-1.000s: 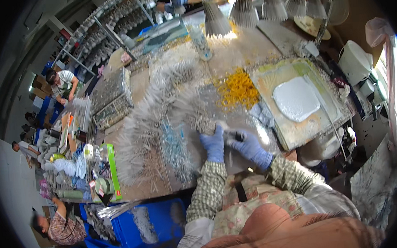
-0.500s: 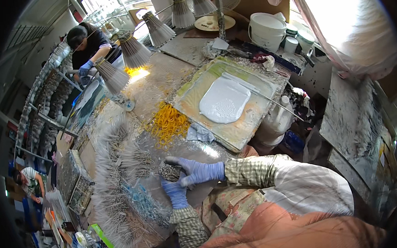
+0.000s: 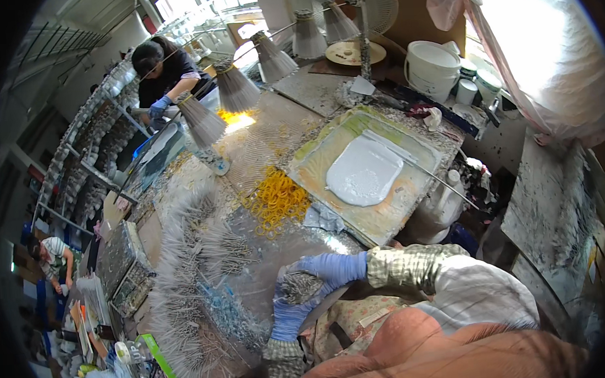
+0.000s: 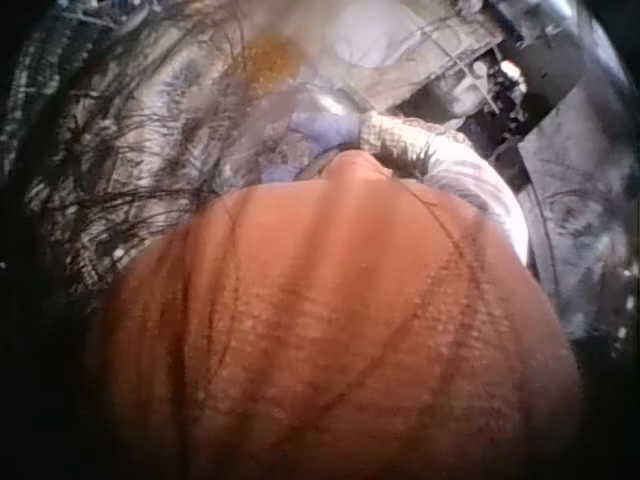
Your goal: The person gathers bristles from the table by hand, shapes them into a compact bundle, dips the end into an adhesive tray, secures the bundle with a rubber band, and hangs it onto a rod rack.
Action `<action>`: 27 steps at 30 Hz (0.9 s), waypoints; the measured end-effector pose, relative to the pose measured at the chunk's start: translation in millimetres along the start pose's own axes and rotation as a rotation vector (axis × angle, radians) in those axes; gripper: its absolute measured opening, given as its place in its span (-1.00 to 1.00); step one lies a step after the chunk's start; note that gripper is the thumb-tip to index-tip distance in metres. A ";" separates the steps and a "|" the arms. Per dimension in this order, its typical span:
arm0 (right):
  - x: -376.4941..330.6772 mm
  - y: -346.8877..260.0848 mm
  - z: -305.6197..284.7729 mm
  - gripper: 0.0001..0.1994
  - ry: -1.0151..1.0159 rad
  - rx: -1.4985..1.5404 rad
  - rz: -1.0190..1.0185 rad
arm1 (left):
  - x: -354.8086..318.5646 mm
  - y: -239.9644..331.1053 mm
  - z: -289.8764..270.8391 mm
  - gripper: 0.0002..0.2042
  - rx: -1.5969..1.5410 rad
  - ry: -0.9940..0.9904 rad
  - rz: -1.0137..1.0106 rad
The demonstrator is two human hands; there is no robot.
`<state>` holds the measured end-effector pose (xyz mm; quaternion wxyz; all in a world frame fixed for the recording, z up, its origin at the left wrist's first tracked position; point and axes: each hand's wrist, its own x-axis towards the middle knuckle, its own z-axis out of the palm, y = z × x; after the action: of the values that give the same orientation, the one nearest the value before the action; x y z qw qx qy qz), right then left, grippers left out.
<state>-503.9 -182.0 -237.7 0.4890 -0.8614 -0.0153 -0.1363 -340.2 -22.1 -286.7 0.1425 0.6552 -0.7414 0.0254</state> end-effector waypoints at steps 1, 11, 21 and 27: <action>-5.7 12.9 8.0 -0.18 0.052 -0.019 -0.048 | 2.7 12.3 -9.3 -0.02 -0.315 0.197 -0.090; -7.3 -7.2 11.1 -0.25 0.099 -0.041 -0.130 | -11.0 21.9 -21.8 -0.15 -0.515 0.361 -0.248; -9.6 6.3 14.2 -0.10 -0.066 -0.191 0.106 | -28.4 5.8 11.9 -0.12 -0.281 0.294 -0.278; -1.1 8.0 14.1 -0.15 0.058 -0.117 0.059 | -8.0 14.7 -6.5 -0.16 -0.344 0.449 -0.315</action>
<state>-500.6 -174.1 -251.5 0.4419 -0.8843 0.0320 -0.1475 -352.6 -10.9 -280.2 0.4133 0.7064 -0.5742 0.0212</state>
